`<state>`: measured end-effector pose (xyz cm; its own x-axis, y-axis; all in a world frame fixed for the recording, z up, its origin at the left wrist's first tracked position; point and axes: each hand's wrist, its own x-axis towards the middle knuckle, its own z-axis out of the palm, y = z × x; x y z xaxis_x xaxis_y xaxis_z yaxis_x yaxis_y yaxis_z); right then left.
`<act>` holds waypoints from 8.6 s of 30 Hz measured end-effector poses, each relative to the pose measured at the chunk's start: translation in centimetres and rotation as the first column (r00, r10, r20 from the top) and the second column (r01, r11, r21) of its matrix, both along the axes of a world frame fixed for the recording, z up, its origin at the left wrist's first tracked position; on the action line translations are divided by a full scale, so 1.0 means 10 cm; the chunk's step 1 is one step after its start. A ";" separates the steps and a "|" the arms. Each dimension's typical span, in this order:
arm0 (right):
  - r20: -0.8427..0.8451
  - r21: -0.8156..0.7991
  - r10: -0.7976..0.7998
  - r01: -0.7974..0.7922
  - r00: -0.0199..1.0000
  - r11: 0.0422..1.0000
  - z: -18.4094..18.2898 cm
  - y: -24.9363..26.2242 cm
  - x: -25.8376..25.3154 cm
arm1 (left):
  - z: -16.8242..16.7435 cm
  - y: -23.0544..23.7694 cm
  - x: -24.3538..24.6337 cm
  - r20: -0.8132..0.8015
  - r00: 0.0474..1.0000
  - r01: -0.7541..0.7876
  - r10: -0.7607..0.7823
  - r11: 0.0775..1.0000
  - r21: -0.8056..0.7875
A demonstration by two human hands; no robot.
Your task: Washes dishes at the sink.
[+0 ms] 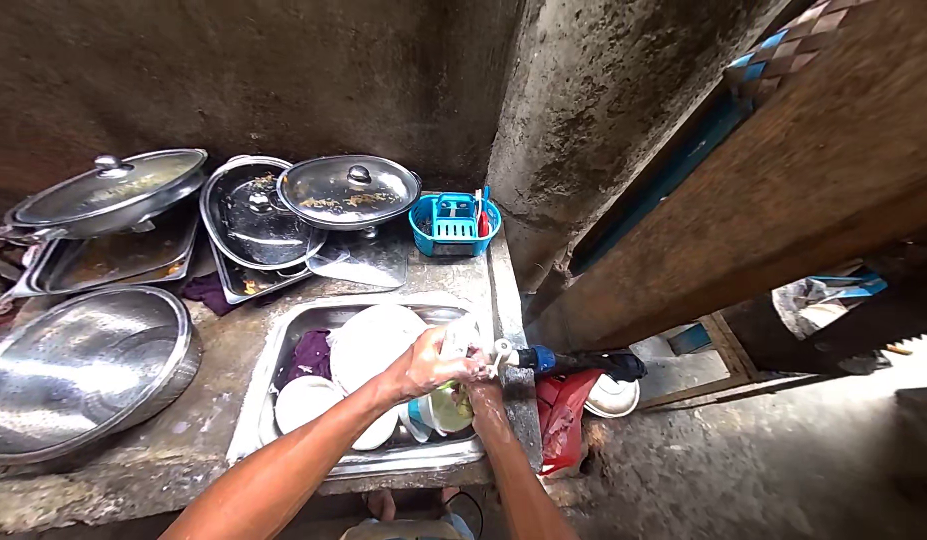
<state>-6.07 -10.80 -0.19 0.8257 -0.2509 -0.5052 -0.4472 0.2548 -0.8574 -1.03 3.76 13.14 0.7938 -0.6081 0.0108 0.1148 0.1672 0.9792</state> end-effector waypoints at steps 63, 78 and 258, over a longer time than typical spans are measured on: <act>0.361 -0.646 0.452 -0.131 0.816 0.752 0.07 0.54 0.09 | -0.93 -0.13 -0.19 -0.625 0.617 -0.473 0.479 0.860 0.191; 0.013 -0.824 0.516 -0.283 0.856 0.491 0.08 0.41 0.30 | -1.17 -0.20 -0.52 -0.403 0.749 -0.502 0.526 0.847 0.171; 0.178 0.017 -0.319 0.321 0.931 0.947 -0.28 0.16 0.17 | -1.46 -0.43 -0.38 0.040 0.911 -0.393 0.410 0.834 0.387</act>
